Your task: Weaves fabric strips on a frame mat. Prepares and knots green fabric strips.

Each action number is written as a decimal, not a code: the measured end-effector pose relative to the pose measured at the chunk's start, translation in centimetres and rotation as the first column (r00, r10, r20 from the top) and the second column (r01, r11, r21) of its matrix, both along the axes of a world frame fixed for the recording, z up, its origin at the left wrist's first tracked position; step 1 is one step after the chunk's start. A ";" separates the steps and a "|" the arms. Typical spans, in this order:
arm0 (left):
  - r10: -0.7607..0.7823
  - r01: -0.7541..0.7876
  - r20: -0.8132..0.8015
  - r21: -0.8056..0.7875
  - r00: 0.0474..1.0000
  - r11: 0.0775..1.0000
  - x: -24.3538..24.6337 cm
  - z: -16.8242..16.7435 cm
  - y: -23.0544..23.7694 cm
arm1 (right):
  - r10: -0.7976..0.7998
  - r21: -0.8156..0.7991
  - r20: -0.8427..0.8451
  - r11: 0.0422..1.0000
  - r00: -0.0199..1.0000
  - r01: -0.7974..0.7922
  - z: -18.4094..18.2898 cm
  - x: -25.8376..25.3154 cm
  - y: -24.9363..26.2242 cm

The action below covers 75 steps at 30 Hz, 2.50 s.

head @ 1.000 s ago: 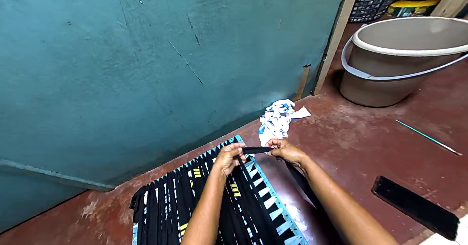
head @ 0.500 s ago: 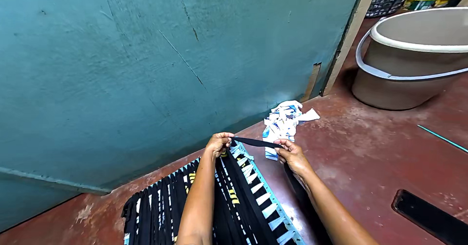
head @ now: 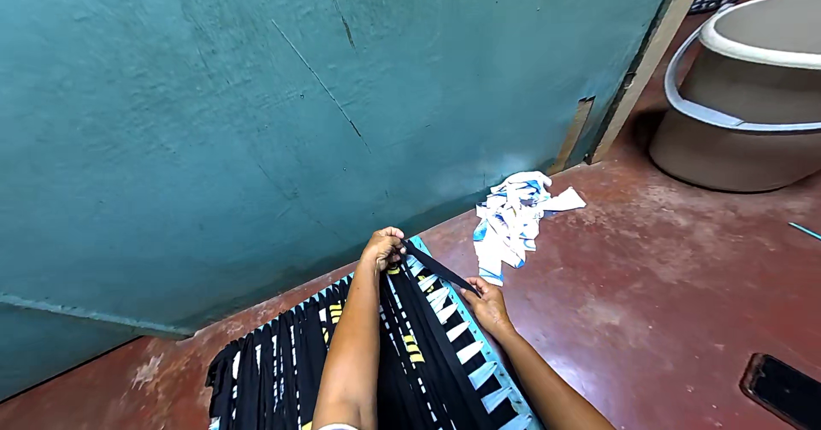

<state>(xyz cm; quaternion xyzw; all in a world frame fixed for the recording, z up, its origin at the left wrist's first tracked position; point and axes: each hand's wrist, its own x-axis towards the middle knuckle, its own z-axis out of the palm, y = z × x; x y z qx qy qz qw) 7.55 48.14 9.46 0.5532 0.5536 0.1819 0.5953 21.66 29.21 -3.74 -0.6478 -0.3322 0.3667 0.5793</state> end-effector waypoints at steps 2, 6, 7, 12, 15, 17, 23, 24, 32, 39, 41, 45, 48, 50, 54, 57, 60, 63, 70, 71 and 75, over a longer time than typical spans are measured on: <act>-0.017 0.023 0.116 -0.044 0.993 0.999 -0.6 0.3 0.4 | -0.045 0.071 -0.045 0.996 0.998 0.048 -0.8 0.3 0.0; -0.159 0.159 0.279 0.023 0.947 0.987 -2.5 0.1 1.5 | -0.044 0.133 -0.159 0.989 0.986 0.065 -0.8 1.1 0.2; -0.195 0.190 0.315 0.047 0.929 0.981 -2.9 -0.2 1.8 | -0.044 0.139 -0.169 0.988 0.985 0.068 -0.9 1.2 0.3; -0.271 0.238 0.438 0.131 0.857 0.962 -3.8 -2.1 2.8 | -0.109 0.203 -0.226 0.967 0.968 0.156 -1.5 1.4 0.7; -0.194 0.140 0.316 0.186 0.929 0.973 -2.8 -2.7 2.8 | -0.140 0.224 -0.178 0.958 0.974 0.178 -2.0 1.1 0.7; -0.108 0.083 0.060 0.327 0.992 0.941 -1.6 -2.9 2.9 | -0.140 0.236 -0.124 0.957 0.982 0.166 -2.2 0.9 0.8; 0.033 0.260 -0.484 0.525 0.875 0.810 0.0 -4.0 2.6 | -0.010 0.121 0.042 0.993 0.999 0.005 -1.8 1.4 1.2; 0.071 0.241 -0.498 0.533 0.864 0.811 0.2 -4.2 2.2 | 0.001 0.103 0.068 0.995 0.998 -0.008 -1.8 1.4 1.4; 0.216 0.109 -0.434 0.610 0.874 0.785 0.8 -5.8 1.3 | -0.105 0.188 0.303 0.981 0.947 0.049 -2.3 0.5 1.4; 0.257 0.012 -0.259 0.727 0.931 0.686 0.4 -7.9 1.5 | -0.053 0.060 -0.014 0.997 0.998 0.054 0.3 1.0 1.7; 0.264 -0.009 -0.226 0.743 0.938 0.669 0.4 -8.2 1.5 | -0.073 0.082 -0.039 0.994 0.997 0.076 2.8 0.1 1.4; 0.278 -0.017 -0.222 0.753 0.935 0.658 0.5 -8.6 1.5 | -0.064 0.105 0.216 0.994 0.974 0.042 5.4 -3.6 0.5; 0.280 0.008 -0.253 0.754 0.926 0.656 0.7 -8.7 1.3 | -0.116 0.152 0.456 0.987 0.882 0.051 3.3 -6.0 0.6; 0.289 0.023 -0.265 0.772 0.920 0.635 0.8 -8.9 1.3 | -0.186 0.226 0.530 0.971 0.827 0.074 1.9 -6.3 0.9; 0.305 0.061 -0.302 0.793 0.903 0.606 1.0 -9.5 1.2 | -0.230 0.272 0.508 0.957 0.830 0.098 1.2 -6.2 0.9; 0.341 0.041 -0.289 0.813 0.894 0.580 1.2 -9.5 1.1 | -0.274 0.298 0.479 0.944 0.834 0.139 1.1 -6.1 1.1; 0.356 0.051 -0.349 0.773 0.867 0.632 1.4 -8.7 1.0 | -0.273 0.263 0.493 0.952 0.826 0.157 1.4 -6.1 1.2; 0.364 0.055 -0.460 0.678 0.810 0.733 1.8 -7.5 0.9 | -0.274 0.230 0.520 0.957 0.809 0.176 1.5 -6.2 1.3; 0.262 0.137 -0.586 0.549 0.767 0.825 1.4 -6.1 1.3 | -0.272 0.199 0.443 0.959 0.854 0.202 1.9 -6.0 1.2; 0.265 0.156 -0.589 0.566 0.764 0.810 1.4 -6.3 1.3 | -0.283 0.205 0.426 0.955 0.859 0.213 1.8 -6.0 1.2; 0.268 0.234 -0.608 0.619 0.748 0.750 1.4 -7.2 1.2 | -0.283 0.158 0.374 0.958 0.883 0.240 2.0 -5.9 1.1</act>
